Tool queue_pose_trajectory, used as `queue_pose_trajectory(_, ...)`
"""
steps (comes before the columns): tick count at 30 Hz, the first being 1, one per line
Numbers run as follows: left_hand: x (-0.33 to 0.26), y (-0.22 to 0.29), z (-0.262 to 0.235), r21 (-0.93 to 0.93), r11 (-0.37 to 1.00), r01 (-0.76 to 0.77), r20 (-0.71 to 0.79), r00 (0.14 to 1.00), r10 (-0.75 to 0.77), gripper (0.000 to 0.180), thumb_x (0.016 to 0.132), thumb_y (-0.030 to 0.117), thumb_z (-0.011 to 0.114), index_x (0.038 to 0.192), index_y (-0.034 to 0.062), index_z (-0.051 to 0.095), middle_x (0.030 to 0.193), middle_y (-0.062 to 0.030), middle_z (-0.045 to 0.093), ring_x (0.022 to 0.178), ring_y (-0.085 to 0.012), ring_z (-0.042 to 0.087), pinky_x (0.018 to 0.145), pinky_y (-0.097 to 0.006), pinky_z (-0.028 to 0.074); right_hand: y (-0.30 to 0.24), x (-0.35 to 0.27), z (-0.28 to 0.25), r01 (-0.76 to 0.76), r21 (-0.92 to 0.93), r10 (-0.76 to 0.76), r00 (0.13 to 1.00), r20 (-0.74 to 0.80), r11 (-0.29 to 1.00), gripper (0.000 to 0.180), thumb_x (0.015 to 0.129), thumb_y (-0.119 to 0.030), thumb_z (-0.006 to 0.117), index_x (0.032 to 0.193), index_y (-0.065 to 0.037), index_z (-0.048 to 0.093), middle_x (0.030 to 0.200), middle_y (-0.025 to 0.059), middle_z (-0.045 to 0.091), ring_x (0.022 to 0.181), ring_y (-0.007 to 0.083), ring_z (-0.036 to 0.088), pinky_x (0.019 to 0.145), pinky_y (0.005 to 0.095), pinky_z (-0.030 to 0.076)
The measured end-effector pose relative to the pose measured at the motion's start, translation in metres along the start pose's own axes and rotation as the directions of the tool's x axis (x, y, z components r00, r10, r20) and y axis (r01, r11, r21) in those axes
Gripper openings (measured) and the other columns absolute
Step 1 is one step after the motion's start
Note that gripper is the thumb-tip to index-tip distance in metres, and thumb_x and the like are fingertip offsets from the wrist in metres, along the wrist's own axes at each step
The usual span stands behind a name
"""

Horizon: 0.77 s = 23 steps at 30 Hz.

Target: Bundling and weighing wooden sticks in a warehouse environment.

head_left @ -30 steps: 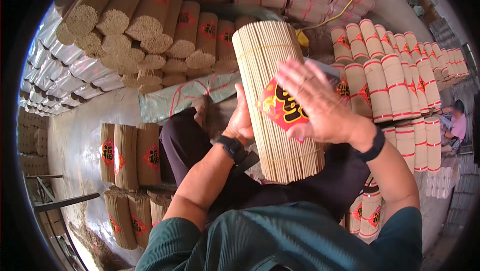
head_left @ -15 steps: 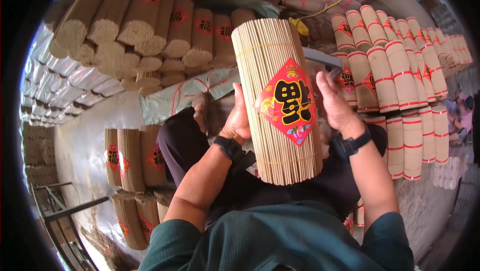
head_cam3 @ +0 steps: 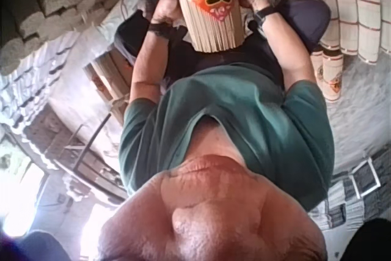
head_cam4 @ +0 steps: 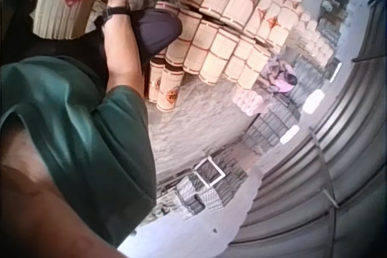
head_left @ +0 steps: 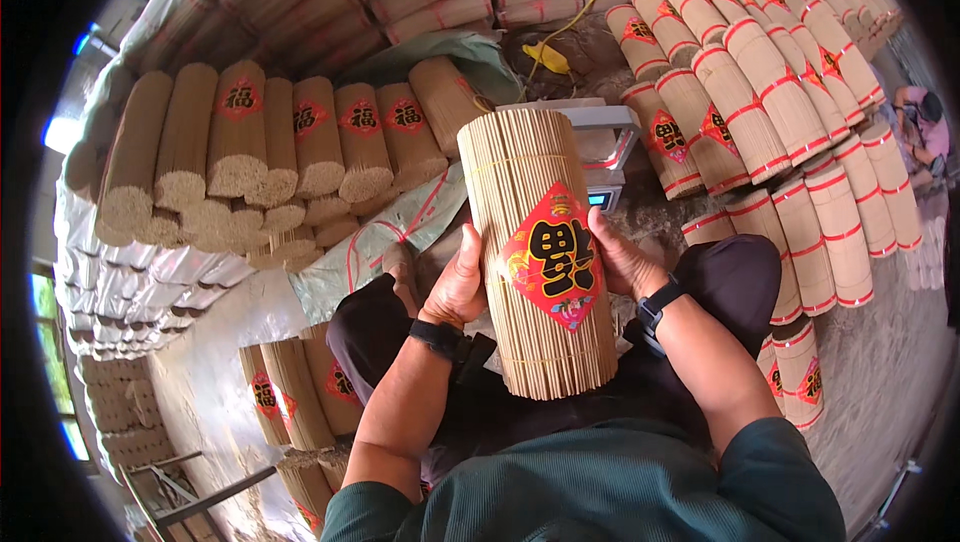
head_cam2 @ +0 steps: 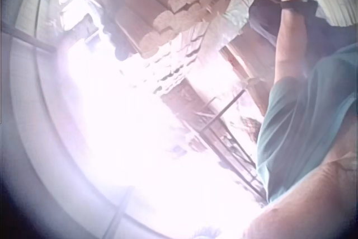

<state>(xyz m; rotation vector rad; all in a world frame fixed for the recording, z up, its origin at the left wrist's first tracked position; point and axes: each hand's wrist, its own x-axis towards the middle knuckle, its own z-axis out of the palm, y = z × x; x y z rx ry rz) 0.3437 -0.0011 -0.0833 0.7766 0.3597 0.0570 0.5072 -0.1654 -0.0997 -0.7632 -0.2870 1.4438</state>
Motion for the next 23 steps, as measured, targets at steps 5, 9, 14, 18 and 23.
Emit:
queue_pose_trajectory(5,0.018,0.000,0.005,0.184,0.983,-0.029,0.094,0.995,0.012,0.099,0.073,0.063,0.067,0.141,0.0008,0.031,0.136,-0.0122,0.048,0.125,-0.0225,0.046,0.104,-0.038,0.039,-0.003,-0.006,-0.012,0.005,0.002,-0.004,0.999,-0.033,1.000,0.081,0.076,-0.061,0.066,0.129,-0.002,0.046,0.121,0.0100,0.060,0.109,0.0180,0.059,0.094,0.0354,0.049)
queue_pose_trajectory(9,0.033,-0.011,0.008,0.184,0.983,0.010,0.051,0.999,-0.019,0.101,0.071,0.054,0.075,0.142,-0.0007,0.027,0.136,-0.0142,0.046,0.123,-0.0232,0.048,0.102,-0.038,0.041,0.002,-0.007,-0.027,0.021,-0.028,-0.023,0.997,-0.075,0.999,0.081,0.077,-0.057,0.068,0.132,-0.003,0.042,0.122,0.0086,0.059,0.112,0.0170,0.056,0.095,0.0342,0.047)
queue_pose_trajectory(14,0.050,-0.028,0.002,0.156,0.988,0.016,0.001,1.000,-0.016,0.088,0.077,0.046,0.074,0.138,-0.0020,0.032,0.130,-0.0140,0.051,0.115,-0.0221,0.053,0.098,-0.036,0.044,0.005,-0.004,-0.045,0.027,-0.033,-0.031,0.993,-0.115,0.999,0.076,0.080,-0.051,0.069,0.133,-0.004,0.042,0.122,0.0076,0.058,0.112,0.0165,0.056,0.095,0.0332,0.046)
queue_pose_trajectory(18,0.059,-0.036,-0.006,0.165,0.984,0.070,-0.028,0.997,-0.066,0.089,0.077,0.048,0.073,0.138,-0.0016,0.032,0.130,-0.0129,0.051,0.117,-0.0218,0.052,0.100,-0.036,0.043,0.004,-0.004,-0.052,0.009,0.005,-0.009,0.990,-0.142,1.000,0.077,0.079,-0.047,0.072,0.134,-0.004,0.041,0.122,0.0072,0.058,0.111,0.0161,0.056,0.095,0.0329,0.046)
queue_pose_trajectory(23,0.071,-0.043,-0.021,0.143,0.979,0.148,0.071,0.985,-0.159,0.093,0.078,0.053,0.070,0.143,0.0004,0.027,0.139,-0.0114,0.044,0.126,-0.0238,0.044,0.106,-0.037,0.036,0.010,-0.001,-0.068,-0.012,-0.019,0.008,0.980,-0.201,1.000,0.078,0.078,-0.046,0.074,0.136,-0.006,0.039,0.126,0.0079,0.056,0.114,0.0166,0.055,0.097,0.0323,0.045)
